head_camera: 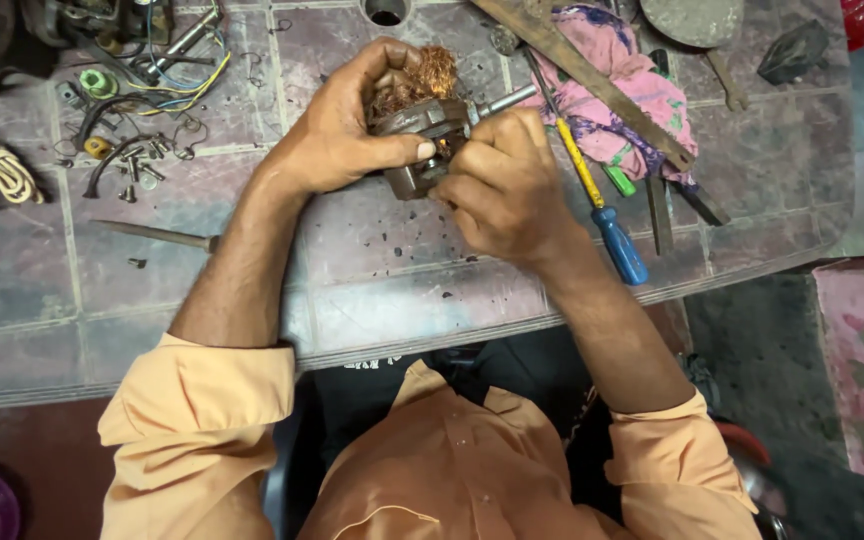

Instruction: Repairing a small electric motor on a workbench using various tools.

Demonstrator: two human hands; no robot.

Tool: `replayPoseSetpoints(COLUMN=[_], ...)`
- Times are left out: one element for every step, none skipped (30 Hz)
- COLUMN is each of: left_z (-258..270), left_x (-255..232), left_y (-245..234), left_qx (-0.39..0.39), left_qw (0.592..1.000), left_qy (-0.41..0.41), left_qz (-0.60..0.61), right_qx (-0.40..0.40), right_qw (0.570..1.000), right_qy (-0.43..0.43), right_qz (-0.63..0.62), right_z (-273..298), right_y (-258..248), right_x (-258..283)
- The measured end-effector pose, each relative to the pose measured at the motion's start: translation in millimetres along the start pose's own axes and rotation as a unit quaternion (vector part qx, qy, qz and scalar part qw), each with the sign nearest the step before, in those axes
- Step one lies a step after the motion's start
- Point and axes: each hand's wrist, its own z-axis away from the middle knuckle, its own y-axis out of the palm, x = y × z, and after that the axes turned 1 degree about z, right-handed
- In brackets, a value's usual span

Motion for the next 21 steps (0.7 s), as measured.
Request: replayPoseSetpoints(left_z=[0.4,0.7,0.8,0.8,1.4,2.0,1.9,1.8,1.8,1.2,1.2,1.2,0.3,-0.7,-2.4,-3.6,-4.9,-6.1,-6.9,-7.4,-7.2], left_x=[0.6,1.3,2.3,2.8,3.7,4.7,3.7,2.7,1.3,3.2,5.0,6.6,4.8,3.0,1.6,1.3,1.3,1.5,0.1,-1.5,-3.8], left_y=[-0.1,-0.2,0.1,-0.8,-1.0,-1.2,0.7,2.6,4.1,8.6,12.9,17.3,25.9,34.7,44.4,50.9,58.0,65.1,67.9,70.5,71.9], left_qx=[0.001,0.008,0.015,0.016,0.016,0.015,0.017,0.008,-0.002,0.0,-0.049,-0.098,-0.096,-0.156,-0.214,-0.211,-0.256,-0.3,-0.298,-0.311,-0.326], left_qw=[1.0,1.0,1.0,1.0,0.999,0.999,0.999,0.999,0.998,0.998,0.994,0.985,0.985,0.977,0.966,0.967,0.95,0.93,0.931,0.929,0.925], left_qy=[0.0,0.01,0.02,0.021,0.022,0.024,0.025,0.027,0.03,0.03,0.025,0.02,0.022,0.017,0.014,0.016,0.024,0.033,0.033,0.016,-0.001], left_qz=[0.0,-0.002,-0.004,-0.003,-0.018,-0.033,-0.032,-0.044,-0.057,-0.056,-0.098,-0.139,-0.139,-0.142,-0.143,-0.142,-0.175,-0.208,-0.207,-0.201,-0.197], right_qx=[0.0,-0.024,-0.047,-0.047,-0.089,-0.131,-0.13,-0.161,-0.191,-0.19,-0.208,-0.226,-0.227,-0.233,-0.237,-0.238,-0.237,-0.237,-0.238,-0.246,-0.255], right_qw=[1.0,1.0,0.998,0.998,0.995,0.989,0.989,0.985,0.978,0.978,0.975,0.97,0.97,0.966,0.959,0.958,0.953,0.946,0.946,0.942,0.937], right_qy=[0.001,-0.015,-0.031,-0.03,-0.046,-0.061,-0.06,-0.053,-0.047,-0.047,-0.007,0.032,0.032,0.091,0.15,0.151,0.185,0.219,0.221,0.225,0.228], right_qz=[0.001,-0.005,-0.009,-0.008,0.004,0.017,0.019,0.045,0.071,0.073,0.078,0.084,0.086,0.065,0.046,0.05,0.014,-0.023,-0.02,-0.044,-0.071], right_z=[0.7,1.4,2.6,3.5,5.2,6.9,11.7,16.3,20.5,19.2,17.6,15.9,14.2,12.5,11.7,12.1,13.0,14.1,14.2,14.2,12.9], right_y=[1.3,2.6,3.7,7.7,11.7,15.6,19.4,23.0,26.8,25.0,23.5,21.9,19.9,17.8,14.7,14.9,14.7,14.6,14.6,14.6,15.5], right_x=[-0.4,-0.9,-1.3,-3.3,-4.7,-6.2,-9.9,-13.6,-17.5,-18.7,-19.7,-20.7,-20.7,-20.8,-20.9,-21.6,-22.3,-23.2,-22.8,-22.2,-21.6])
